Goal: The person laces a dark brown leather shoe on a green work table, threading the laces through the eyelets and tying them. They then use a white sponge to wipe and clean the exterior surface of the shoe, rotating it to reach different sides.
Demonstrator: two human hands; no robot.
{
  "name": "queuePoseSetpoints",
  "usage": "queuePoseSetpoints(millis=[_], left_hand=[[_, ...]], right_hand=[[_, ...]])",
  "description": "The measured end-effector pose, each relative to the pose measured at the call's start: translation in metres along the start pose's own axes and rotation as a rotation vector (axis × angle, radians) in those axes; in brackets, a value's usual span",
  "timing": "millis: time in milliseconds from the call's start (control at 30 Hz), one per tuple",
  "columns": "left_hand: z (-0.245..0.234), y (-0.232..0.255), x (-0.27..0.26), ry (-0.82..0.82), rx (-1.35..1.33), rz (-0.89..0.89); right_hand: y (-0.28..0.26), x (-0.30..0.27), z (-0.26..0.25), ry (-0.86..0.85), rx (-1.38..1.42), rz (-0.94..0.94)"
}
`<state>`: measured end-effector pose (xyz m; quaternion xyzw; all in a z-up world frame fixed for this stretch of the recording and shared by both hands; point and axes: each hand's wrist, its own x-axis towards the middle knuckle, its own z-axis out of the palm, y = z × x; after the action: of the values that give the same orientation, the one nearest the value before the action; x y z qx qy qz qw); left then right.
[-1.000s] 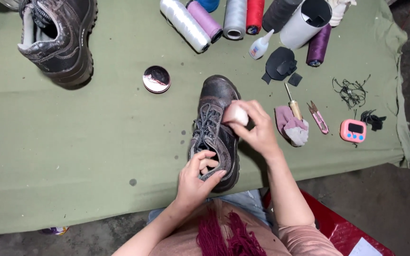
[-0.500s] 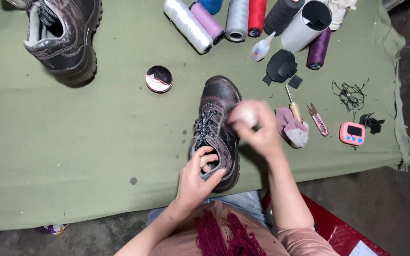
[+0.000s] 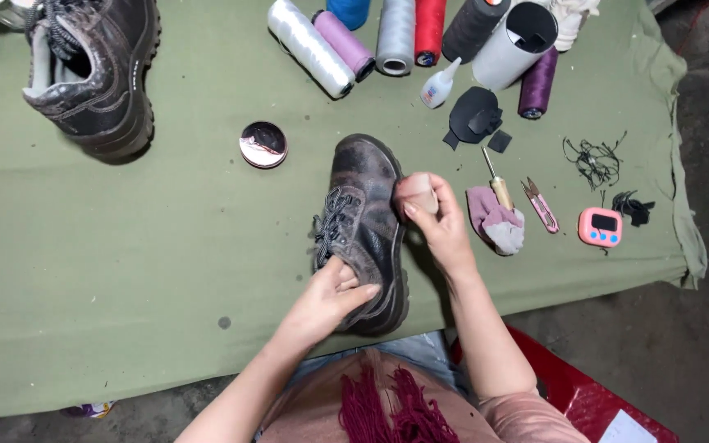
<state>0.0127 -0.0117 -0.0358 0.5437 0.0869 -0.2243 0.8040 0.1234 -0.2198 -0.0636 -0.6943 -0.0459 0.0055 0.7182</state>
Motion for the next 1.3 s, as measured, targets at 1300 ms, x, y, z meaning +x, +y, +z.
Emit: queuePoseSetpoints(millis=[1300], left_hand=[[-0.047, -0.083, 0.114, 0.121, 0.182, 0.264]], right_hand=[[-0.068, 0.057, 0.044, -0.136, -0.506, -0.616]])
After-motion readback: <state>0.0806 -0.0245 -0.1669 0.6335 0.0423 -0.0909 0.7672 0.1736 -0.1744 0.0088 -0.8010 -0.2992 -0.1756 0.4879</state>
